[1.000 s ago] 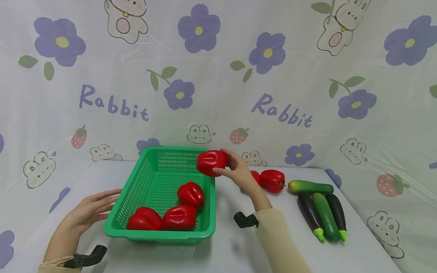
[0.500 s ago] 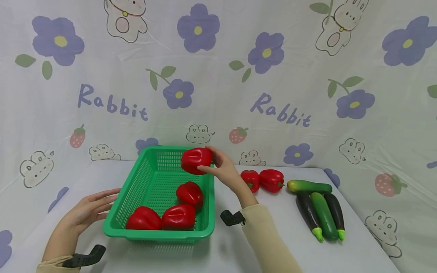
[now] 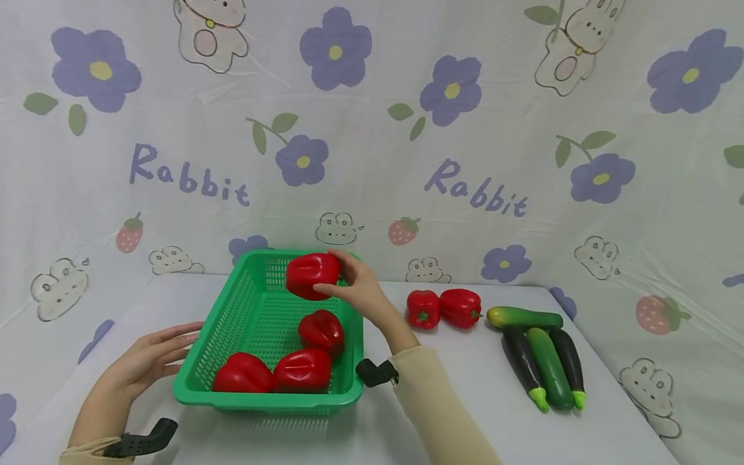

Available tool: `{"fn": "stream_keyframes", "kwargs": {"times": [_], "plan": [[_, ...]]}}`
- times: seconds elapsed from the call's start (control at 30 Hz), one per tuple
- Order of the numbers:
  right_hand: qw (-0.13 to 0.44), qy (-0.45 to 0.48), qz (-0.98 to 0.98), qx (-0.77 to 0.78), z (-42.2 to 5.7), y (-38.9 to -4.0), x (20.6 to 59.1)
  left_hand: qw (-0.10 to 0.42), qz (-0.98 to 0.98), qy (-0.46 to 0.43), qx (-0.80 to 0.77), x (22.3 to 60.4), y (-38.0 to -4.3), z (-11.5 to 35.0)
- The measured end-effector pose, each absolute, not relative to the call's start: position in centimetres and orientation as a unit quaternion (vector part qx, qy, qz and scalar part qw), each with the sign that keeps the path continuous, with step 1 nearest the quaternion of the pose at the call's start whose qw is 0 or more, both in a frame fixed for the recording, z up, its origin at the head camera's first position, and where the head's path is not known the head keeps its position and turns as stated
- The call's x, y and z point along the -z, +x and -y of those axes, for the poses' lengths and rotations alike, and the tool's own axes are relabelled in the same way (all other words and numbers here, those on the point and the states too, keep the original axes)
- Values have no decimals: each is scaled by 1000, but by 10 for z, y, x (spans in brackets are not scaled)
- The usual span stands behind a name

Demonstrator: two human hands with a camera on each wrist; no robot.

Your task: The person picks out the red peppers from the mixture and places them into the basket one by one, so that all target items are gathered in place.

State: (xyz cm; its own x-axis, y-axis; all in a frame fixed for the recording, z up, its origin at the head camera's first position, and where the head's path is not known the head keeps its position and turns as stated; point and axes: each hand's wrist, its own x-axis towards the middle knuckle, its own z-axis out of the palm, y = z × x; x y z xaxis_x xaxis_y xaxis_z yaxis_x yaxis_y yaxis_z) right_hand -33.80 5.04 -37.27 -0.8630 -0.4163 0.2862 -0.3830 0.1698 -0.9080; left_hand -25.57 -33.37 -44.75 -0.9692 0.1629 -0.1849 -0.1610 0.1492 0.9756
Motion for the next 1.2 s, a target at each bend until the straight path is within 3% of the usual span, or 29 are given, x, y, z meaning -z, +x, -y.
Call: {"fn": "stream_keyframes", "kwargs": {"times": [1.2], "plan": [[94, -191, -814, 541, 8, -324, 387, 132, -736, 1, -664, 445, -254, 335]]}}
